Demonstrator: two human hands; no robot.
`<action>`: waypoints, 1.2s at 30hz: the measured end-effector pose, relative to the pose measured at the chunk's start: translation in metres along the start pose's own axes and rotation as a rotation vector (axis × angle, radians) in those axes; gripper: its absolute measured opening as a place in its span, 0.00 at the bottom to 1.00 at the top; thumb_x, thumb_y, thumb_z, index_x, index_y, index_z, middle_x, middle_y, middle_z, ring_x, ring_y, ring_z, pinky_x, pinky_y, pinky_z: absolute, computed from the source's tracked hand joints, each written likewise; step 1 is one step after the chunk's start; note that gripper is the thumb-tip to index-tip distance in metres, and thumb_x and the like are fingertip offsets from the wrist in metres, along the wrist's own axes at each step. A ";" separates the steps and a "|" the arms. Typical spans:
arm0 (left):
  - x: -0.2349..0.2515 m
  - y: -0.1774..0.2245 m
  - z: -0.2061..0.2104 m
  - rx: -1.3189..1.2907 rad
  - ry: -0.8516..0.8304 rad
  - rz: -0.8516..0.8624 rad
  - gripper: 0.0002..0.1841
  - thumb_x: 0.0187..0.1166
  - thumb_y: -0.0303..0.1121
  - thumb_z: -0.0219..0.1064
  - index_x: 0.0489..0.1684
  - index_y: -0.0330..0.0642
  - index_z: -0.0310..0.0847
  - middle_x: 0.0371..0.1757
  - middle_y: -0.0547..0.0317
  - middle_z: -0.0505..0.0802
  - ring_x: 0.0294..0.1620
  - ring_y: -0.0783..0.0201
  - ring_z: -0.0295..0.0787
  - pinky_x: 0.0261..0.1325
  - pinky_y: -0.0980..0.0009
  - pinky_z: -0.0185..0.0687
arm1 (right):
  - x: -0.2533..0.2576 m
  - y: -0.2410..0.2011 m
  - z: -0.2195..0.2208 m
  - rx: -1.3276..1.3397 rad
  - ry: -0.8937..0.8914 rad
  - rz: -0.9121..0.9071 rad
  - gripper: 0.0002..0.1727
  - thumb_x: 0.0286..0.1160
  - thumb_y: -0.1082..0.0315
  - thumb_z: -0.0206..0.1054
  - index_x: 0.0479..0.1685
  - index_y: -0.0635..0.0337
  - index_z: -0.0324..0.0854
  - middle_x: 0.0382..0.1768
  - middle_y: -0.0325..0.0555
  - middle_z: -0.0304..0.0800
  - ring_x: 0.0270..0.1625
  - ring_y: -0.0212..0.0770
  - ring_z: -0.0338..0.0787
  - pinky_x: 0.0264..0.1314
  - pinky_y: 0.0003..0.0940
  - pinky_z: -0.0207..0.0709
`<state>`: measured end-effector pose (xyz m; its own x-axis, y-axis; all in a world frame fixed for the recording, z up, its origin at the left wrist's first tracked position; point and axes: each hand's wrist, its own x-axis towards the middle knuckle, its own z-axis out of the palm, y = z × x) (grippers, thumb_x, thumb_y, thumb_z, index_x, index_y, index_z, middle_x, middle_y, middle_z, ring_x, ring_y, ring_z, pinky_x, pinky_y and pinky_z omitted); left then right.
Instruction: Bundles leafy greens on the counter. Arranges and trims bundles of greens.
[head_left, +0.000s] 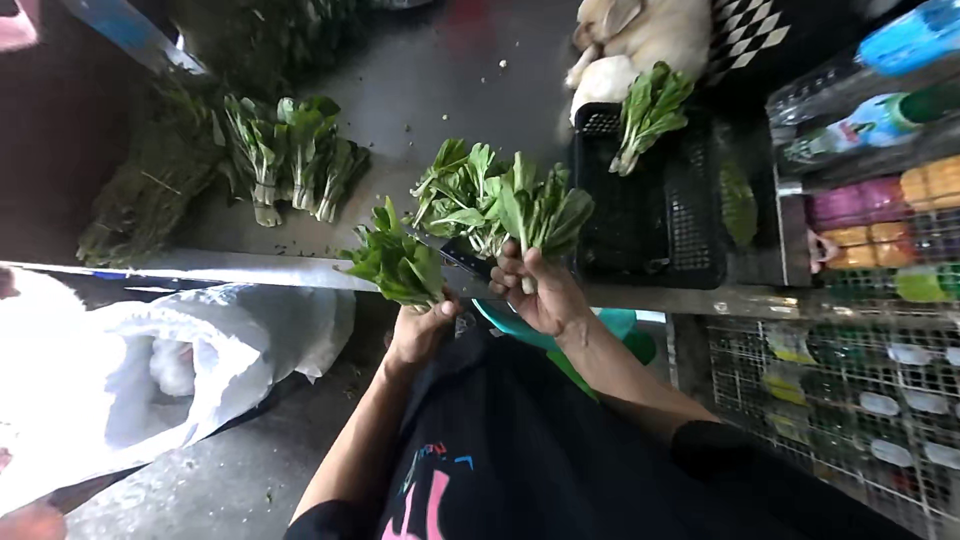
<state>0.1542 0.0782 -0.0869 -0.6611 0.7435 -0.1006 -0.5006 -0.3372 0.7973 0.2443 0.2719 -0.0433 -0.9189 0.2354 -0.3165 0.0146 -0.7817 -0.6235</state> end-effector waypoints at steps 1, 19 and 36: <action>0.000 0.000 0.000 0.006 -0.065 0.011 0.15 0.67 0.46 0.81 0.46 0.54 0.89 0.40 0.67 0.94 0.42 0.69 0.90 0.53 0.66 0.88 | -0.002 0.002 -0.002 -0.071 -0.045 -0.048 0.16 0.62 0.46 0.82 0.38 0.42 0.87 0.28 0.27 0.86 0.32 0.26 0.86 0.45 0.26 0.85; -0.005 0.041 0.029 0.638 0.141 0.017 0.13 0.60 0.23 0.81 0.42 0.42 0.89 0.38 0.73 0.96 0.44 0.79 0.92 0.55 0.74 0.91 | -0.017 0.016 0.016 -0.585 0.022 -0.408 0.09 0.62 0.69 0.80 0.38 0.46 0.88 0.34 0.21 0.92 0.41 0.20 0.91 0.51 0.24 0.89; 0.002 0.039 0.022 0.458 0.182 0.144 0.18 0.59 0.36 0.85 0.45 0.43 0.89 0.38 0.64 0.96 0.41 0.69 0.94 0.51 0.67 0.93 | -0.003 0.013 0.027 -0.658 0.043 -0.368 0.18 0.59 0.71 0.84 0.49 0.56 0.86 0.39 0.33 0.92 0.45 0.26 0.91 0.57 0.28 0.88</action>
<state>0.1460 0.0788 -0.0434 -0.8123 0.5818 -0.0402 -0.1283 -0.1110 0.9855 0.2362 0.2449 -0.0312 -0.8940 0.4473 -0.0247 -0.0455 -0.1456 -0.9883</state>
